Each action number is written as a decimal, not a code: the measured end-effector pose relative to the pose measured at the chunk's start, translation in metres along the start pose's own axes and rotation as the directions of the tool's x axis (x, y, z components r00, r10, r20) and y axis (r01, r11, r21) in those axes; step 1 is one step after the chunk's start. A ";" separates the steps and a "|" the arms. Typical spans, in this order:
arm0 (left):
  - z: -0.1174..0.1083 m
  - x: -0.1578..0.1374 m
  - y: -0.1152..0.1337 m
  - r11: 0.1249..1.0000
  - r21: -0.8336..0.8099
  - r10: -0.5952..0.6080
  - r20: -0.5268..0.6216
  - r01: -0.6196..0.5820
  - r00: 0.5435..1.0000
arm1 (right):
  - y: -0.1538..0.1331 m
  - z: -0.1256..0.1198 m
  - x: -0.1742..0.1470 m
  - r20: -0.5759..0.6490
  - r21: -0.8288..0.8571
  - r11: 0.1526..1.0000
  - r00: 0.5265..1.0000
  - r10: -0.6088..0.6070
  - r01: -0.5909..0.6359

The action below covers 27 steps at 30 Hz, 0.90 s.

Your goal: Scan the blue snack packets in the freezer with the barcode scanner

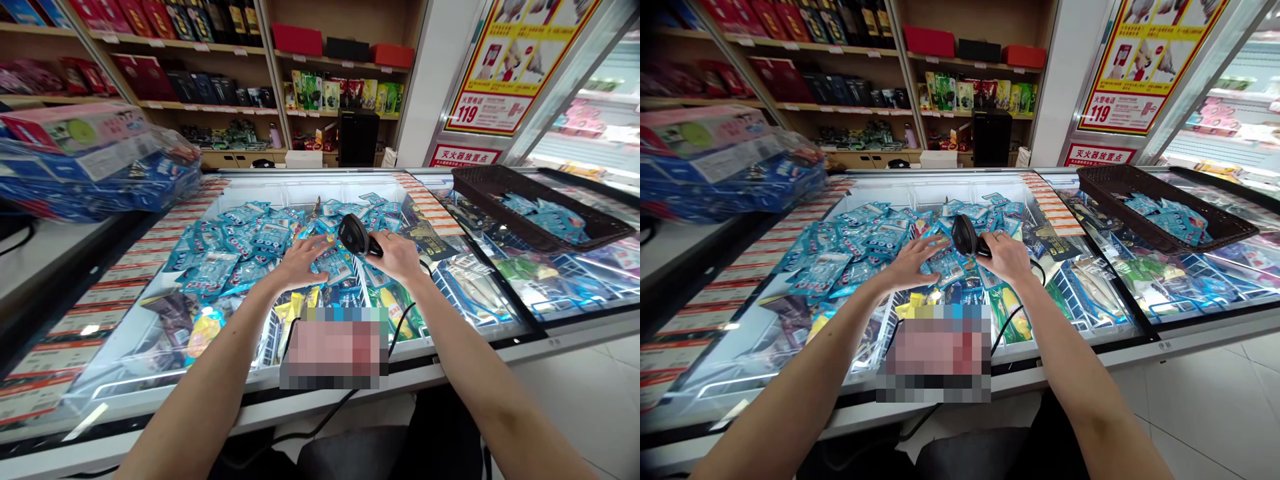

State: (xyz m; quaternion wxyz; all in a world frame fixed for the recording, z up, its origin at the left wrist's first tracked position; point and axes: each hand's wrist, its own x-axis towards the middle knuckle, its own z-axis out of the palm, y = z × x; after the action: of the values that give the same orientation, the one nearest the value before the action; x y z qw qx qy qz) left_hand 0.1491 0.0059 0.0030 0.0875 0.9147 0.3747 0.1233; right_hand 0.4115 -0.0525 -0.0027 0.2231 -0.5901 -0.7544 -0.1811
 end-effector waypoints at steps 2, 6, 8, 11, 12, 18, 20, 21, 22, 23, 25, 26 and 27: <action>0.000 0.000 0.001 1.000 0.003 0.026 0.025 -0.026 0.999 | 0.000 0.000 0.000 -0.001 -0.004 1.000 1.000 -0.005 0.005; -0.002 0.000 0.002 0.996 -0.045 -0.080 0.059 0.083 0.995 | -0.001 0.000 0.000 0.007 0.004 1.000 1.000 -0.004 0.004; -0.001 0.000 -0.001 0.976 -0.113 -0.185 0.014 0.186 0.983 | -0.001 0.000 0.000 0.003 0.016 1.000 1.000 -0.003 0.003; 0.004 0.001 -0.012 0.922 -0.255 -0.334 -0.143 0.292 0.932 | -0.002 -0.001 0.000 -0.001 0.025 1.000 1.000 -0.004 0.004; 0.007 0.002 -0.017 0.901 -0.309 -0.377 -0.207 0.305 0.903 | -0.002 -0.002 0.000 0.002 0.026 1.000 1.000 -0.004 0.004; 0.026 0.008 -0.036 0.739 -0.645 -0.510 -0.345 0.196 0.788 | -0.004 -0.007 0.001 0.064 0.035 0.999 0.997 -0.041 0.039; 0.029 0.009 -0.037 0.714 -0.682 -0.507 -0.351 0.156 0.788 | -0.004 -0.008 0.001 0.084 0.045 0.997 0.994 -0.065 0.061; 0.029 0.009 -0.037 0.712 -0.686 -0.508 -0.358 0.148 0.784 | -0.005 -0.008 0.001 0.089 0.049 0.996 0.993 -0.074 0.069; 0.030 0.009 -0.037 0.712 -0.687 -0.510 -0.362 0.147 0.780 | -0.005 -0.008 0.001 0.092 0.051 0.996 0.992 -0.081 0.076; 0.030 0.009 -0.037 0.712 -0.686 -0.514 -0.364 0.150 0.776 | -0.005 -0.007 0.001 0.093 0.052 0.995 0.992 -0.087 0.082; 0.030 0.009 -0.036 0.712 -0.685 -0.516 -0.361 0.154 0.777 | -0.005 -0.007 0.001 0.094 0.058 0.994 0.991 -0.099 0.094; 0.030 0.008 -0.036 0.715 -0.682 -0.514 -0.361 0.156 0.778 | -0.005 -0.006 0.001 0.096 0.062 0.993 0.989 -0.109 0.103; 0.030 0.008 -0.037 0.722 -0.673 -0.512 -0.363 0.160 0.779 | -0.005 -0.006 0.001 0.099 0.068 0.991 0.988 -0.119 0.113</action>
State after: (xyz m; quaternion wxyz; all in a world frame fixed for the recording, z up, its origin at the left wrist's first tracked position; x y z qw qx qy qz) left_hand 0.1391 0.0354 -0.0336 0.2925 0.6782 0.4898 0.4632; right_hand 0.4072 -0.0561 0.0029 0.1913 -0.5465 -0.8032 -0.1397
